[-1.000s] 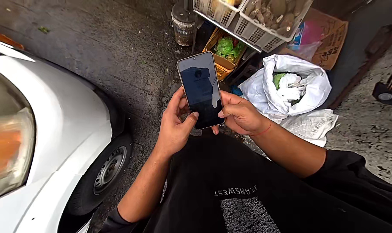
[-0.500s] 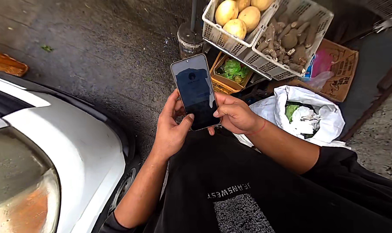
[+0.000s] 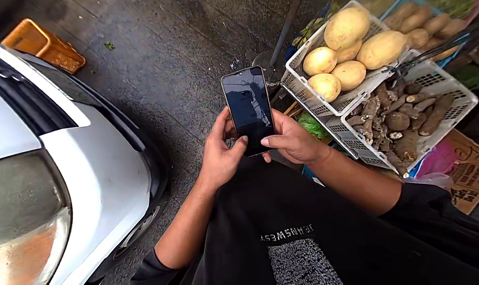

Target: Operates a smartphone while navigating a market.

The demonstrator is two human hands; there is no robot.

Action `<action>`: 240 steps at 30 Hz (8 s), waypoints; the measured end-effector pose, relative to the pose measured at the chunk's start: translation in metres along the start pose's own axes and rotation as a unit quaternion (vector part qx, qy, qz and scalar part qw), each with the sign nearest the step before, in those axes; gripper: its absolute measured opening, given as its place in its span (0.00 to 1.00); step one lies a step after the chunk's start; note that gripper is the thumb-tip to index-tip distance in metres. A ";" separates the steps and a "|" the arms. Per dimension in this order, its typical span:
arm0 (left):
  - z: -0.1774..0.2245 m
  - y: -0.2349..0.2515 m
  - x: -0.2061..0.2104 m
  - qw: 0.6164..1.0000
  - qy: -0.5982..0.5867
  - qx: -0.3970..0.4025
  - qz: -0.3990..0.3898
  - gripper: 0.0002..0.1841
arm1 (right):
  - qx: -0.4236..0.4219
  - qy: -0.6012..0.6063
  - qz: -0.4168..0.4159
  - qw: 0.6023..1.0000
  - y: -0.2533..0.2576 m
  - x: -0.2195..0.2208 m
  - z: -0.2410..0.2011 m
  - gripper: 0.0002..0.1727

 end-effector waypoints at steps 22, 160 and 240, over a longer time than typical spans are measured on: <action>0.035 0.277 -0.153 0.999 0.014 -0.005 0.033 0.36 | 0.034 -0.022 0.070 0.997 0.307 -0.044 0.006 0.23; 0.570 2.072 0.283 0.955 0.068 -0.010 -0.288 0.37 | -0.107 -0.023 0.301 0.947 1.426 -1.326 -0.659 0.28; 0.831 2.810 0.528 0.955 0.071 0.078 -0.276 0.42 | -0.168 0.002 0.317 0.934 1.883 -1.902 -0.997 0.23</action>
Point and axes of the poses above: each hand's wrist, its own y-axis towards the middle knuckle, its own x-axis out of the palm, z = x × y, the point moved 3 cm from there along y, towards the middle knuckle, and after that the axes turned 15 degrees about -x, right-handed, at the moved point
